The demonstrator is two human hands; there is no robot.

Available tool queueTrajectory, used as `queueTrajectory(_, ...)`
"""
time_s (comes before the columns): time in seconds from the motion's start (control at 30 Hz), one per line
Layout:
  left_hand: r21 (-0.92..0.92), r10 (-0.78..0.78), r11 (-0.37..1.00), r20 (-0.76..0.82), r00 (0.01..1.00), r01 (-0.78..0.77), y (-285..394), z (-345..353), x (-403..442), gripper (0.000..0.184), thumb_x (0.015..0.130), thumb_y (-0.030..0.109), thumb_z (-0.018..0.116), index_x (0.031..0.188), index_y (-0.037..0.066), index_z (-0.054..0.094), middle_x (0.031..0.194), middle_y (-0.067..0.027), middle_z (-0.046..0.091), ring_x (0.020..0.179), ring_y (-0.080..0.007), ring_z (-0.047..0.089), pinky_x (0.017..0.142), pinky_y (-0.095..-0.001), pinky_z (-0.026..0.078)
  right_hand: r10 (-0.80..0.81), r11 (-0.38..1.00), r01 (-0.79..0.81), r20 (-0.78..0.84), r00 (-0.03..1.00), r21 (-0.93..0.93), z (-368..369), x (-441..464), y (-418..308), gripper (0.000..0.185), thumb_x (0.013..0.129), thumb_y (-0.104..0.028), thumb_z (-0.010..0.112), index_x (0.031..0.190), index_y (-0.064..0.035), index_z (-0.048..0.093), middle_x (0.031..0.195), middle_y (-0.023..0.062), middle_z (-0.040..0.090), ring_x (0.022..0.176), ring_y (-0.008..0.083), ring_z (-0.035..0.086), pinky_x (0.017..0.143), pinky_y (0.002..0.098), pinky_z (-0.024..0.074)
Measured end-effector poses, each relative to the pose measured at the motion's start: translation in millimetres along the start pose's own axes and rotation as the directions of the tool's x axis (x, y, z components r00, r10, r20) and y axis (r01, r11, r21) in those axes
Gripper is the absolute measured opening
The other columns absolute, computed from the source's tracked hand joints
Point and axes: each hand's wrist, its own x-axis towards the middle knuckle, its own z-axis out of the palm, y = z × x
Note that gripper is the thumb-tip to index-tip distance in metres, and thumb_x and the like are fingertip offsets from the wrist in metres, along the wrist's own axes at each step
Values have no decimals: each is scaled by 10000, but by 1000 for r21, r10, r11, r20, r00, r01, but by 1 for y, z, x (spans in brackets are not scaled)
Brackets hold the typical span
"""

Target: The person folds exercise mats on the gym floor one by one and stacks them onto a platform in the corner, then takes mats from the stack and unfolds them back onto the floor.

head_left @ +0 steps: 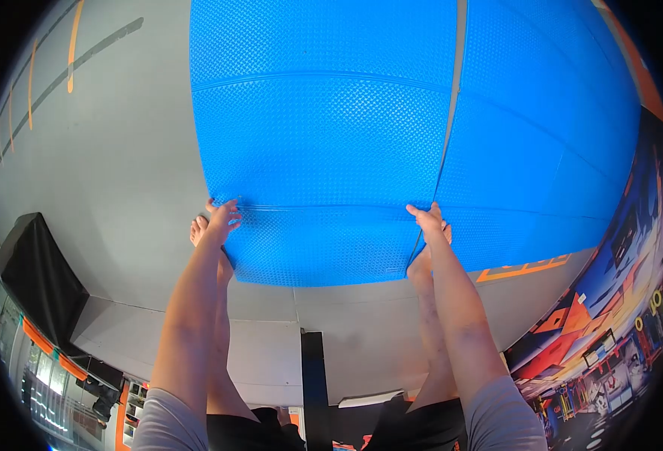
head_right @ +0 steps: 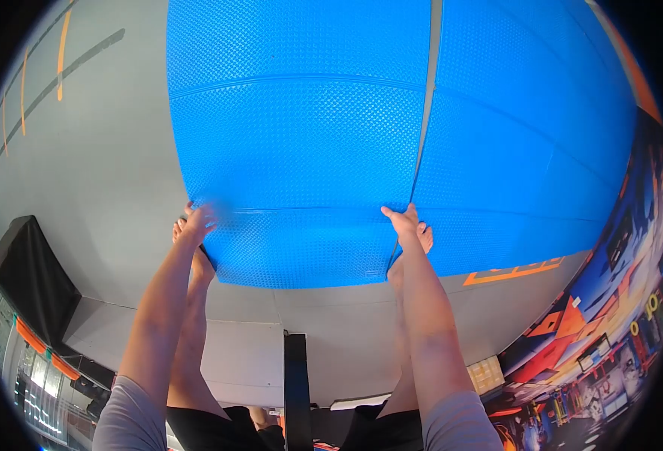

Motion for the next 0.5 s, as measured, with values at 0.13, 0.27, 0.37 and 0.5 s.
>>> queueTrajectory(0.13,-125,-144,982,-2,990,143,-8,-12,12,554,873,466,622,1262,153,382,965,-103,518,767,-240,577,615,-370,509,200,865,-310,296,934,395,-58,-35,-30,470,807,-363,765,1045,-19,551,881,74,598,689,156,556,567,293,475)
queueTrajectory(0.27,-77,-161,985,-74,984,156,-5,-41,-20,629,823,589,635,1230,174,395,859,-87,443,682,-197,502,560,-339,491,-61,655,-164,269,961,737,-100,-95,-25,368,868,-368,704,993,-41,590,846,43,594,713,148,571,567,303,476)
queueTrajectory(0.37,-200,-148,965,125,981,171,-5,-82,-48,648,822,543,660,1264,127,434,1028,-124,470,828,-228,556,642,-340,519,-129,603,-203,346,929,771,-147,-147,-31,286,912,-301,655,1030,-46,598,911,38,613,770,150,591,642,312,507)
queueTrajectory(0.5,-295,89,955,203,975,-25,2,-129,-131,428,879,359,656,1164,68,525,919,-59,526,803,-192,573,696,-308,514,-160,639,-202,385,909,742,-202,-201,-24,237,926,-220,636,1074,-39,598,1042,40,625,907,160,601,801,343,524)
